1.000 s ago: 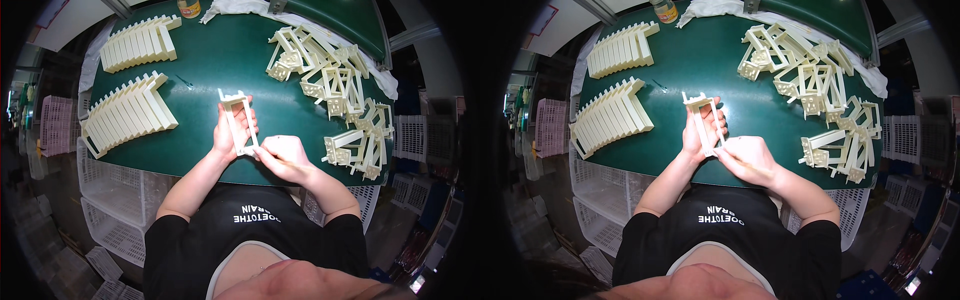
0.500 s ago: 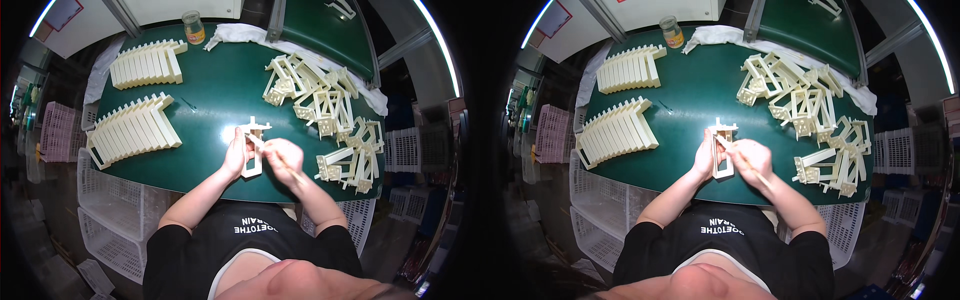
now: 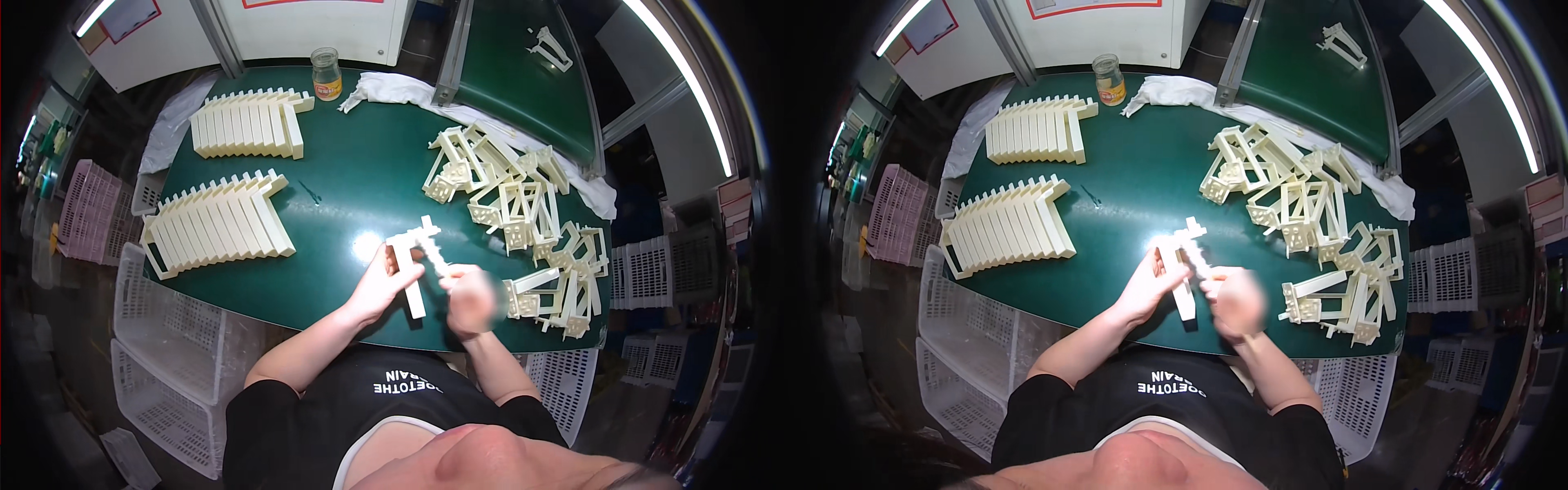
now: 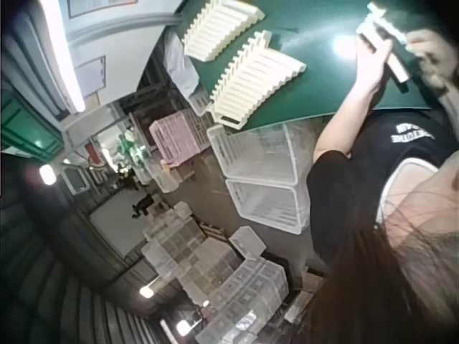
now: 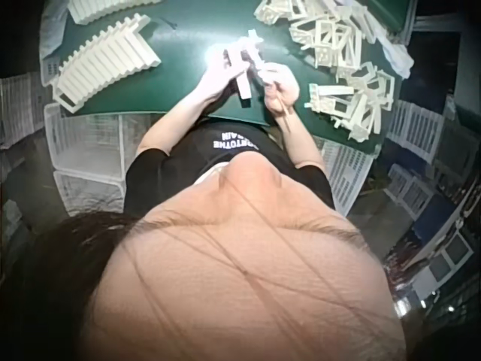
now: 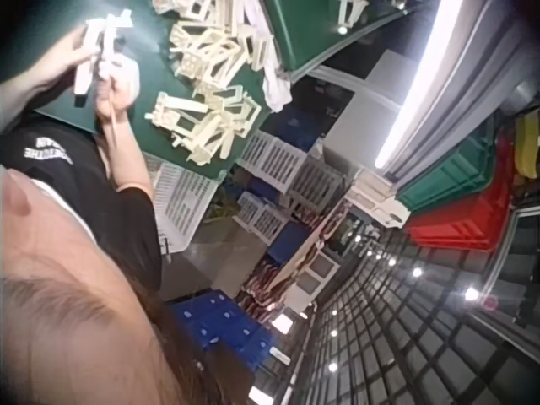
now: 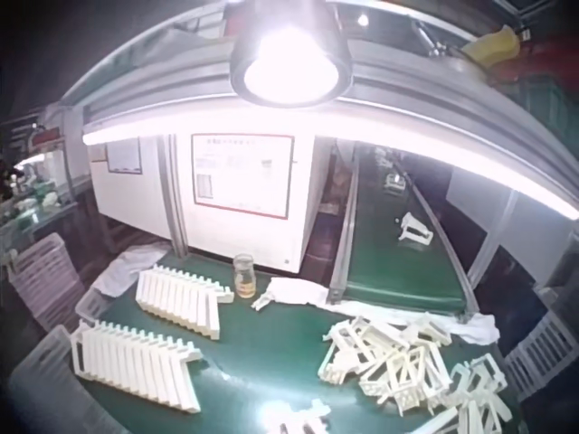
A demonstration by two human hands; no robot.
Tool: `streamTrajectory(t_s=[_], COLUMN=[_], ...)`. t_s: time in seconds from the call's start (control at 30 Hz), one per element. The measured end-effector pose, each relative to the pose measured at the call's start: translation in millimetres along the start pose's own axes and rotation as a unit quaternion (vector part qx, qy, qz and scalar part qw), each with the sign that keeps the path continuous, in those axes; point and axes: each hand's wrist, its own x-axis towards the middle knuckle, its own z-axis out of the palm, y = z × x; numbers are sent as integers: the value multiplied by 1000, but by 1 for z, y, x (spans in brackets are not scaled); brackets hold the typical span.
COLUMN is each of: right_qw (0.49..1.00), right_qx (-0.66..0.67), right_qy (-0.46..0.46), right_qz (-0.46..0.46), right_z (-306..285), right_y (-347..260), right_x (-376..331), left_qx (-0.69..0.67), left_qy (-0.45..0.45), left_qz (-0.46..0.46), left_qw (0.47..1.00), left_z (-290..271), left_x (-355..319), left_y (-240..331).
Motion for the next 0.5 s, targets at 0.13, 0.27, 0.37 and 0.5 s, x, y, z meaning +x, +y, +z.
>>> streamTrajectory(t_s=[0.13,0.27,0.37,0.5], right_qw=[985,965,983,993], right_qx=[-98,-223,-180,-72], right_qy=[-66,-75,24,75], right_qz=[-128,-113,34,49], right_z=[0,-19,-31,-24], right_y=[6,28,37,5], right_x=[1,5,-3,19], left_qx=[-28,-77,-40,152], left_qy=[-42,-73,-39,-24], left_qz=[-40,-71,-39,34], left_qw=[998,992,998,987], left_z=[0,2,9,-7], left_x=[-12,-26,-26,-13], left_y=[10,18,38,27])
